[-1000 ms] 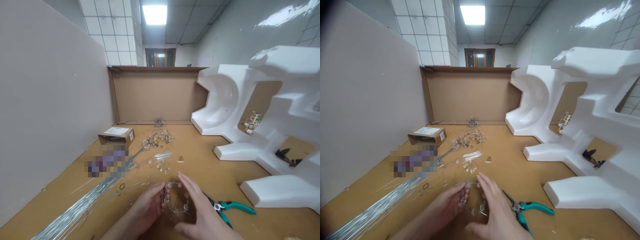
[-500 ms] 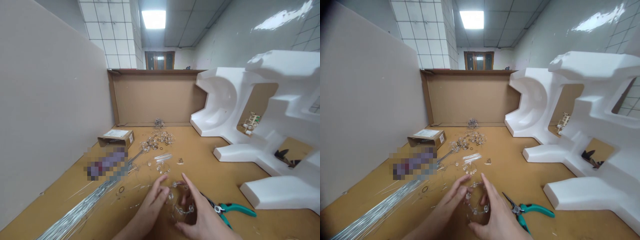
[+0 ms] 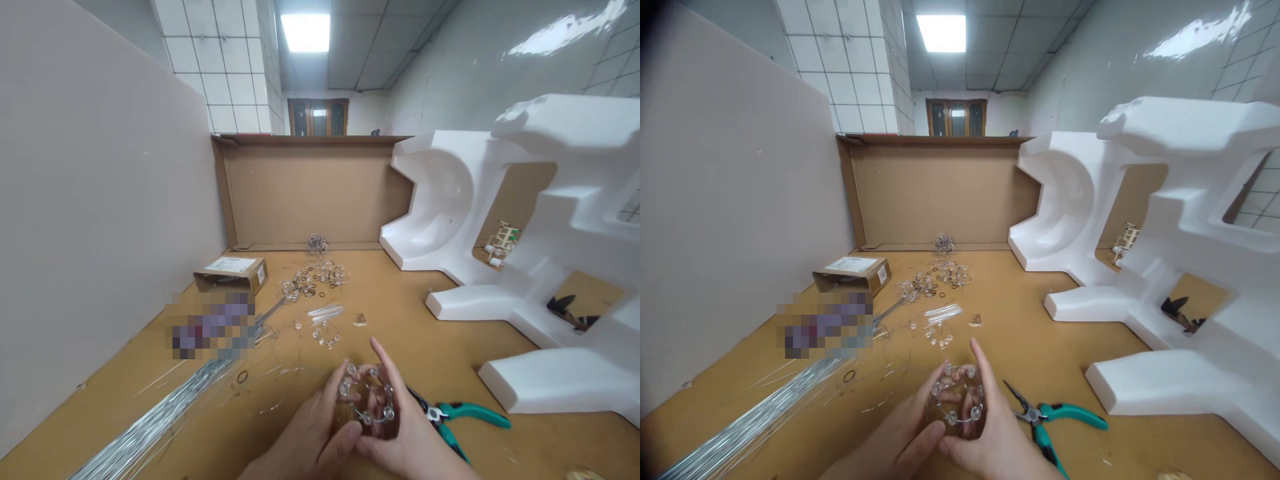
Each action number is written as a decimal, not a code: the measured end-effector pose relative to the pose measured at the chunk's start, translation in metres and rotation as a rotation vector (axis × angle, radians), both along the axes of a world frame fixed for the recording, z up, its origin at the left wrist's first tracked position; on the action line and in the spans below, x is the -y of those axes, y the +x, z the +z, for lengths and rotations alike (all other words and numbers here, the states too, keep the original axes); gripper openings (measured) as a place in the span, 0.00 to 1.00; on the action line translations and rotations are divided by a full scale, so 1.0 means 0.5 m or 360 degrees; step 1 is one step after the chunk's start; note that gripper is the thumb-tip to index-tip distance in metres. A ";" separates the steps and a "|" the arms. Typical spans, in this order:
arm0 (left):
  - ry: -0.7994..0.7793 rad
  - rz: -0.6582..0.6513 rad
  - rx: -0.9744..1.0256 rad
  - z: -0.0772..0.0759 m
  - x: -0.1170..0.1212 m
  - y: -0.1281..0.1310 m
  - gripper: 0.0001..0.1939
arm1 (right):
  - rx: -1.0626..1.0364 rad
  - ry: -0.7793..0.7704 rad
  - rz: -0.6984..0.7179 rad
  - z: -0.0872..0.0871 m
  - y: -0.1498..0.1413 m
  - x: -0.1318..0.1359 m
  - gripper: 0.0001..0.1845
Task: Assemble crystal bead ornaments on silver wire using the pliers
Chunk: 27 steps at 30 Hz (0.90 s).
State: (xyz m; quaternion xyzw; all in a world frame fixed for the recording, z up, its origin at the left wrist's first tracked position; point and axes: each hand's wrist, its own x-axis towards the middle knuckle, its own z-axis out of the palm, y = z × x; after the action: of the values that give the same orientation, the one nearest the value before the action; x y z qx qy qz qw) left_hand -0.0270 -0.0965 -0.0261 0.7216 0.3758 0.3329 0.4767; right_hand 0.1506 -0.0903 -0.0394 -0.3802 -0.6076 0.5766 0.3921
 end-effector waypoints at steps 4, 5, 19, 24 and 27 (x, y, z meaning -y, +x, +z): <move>0.0153 -0.0034 0.0162 0.008 0.006 0.023 0.23 | -0.0048 0.0228 -0.0053 -0.004 0.002 0.003 0.62; 0.0193 -0.0008 0.0224 0.006 0.008 0.029 0.23 | -0.0052 0.0289 -0.0078 -0.008 0.003 0.004 0.62; 0.0125 0.0027 0.0001 -0.076 -0.004 0.041 0.40 | -0.0185 0.0050 -0.0007 -0.039 0.005 -0.011 0.35; 0.0202 0.0072 -0.0134 -0.102 -0.013 0.041 0.42 | -0.0292 -0.0003 -0.0104 -0.052 0.004 -0.009 0.28; 0.0377 0.0099 -0.0188 -0.098 -0.019 0.034 0.42 | -0.0153 0.0265 -0.0194 -0.056 0.002 -0.011 0.36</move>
State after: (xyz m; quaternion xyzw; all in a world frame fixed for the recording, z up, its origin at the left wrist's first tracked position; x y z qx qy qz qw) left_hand -0.0101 -0.0871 -0.0752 0.7792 0.3835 0.3465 0.3546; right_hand 0.1516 -0.0849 -0.0676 -0.3545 -0.6095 0.5168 0.4856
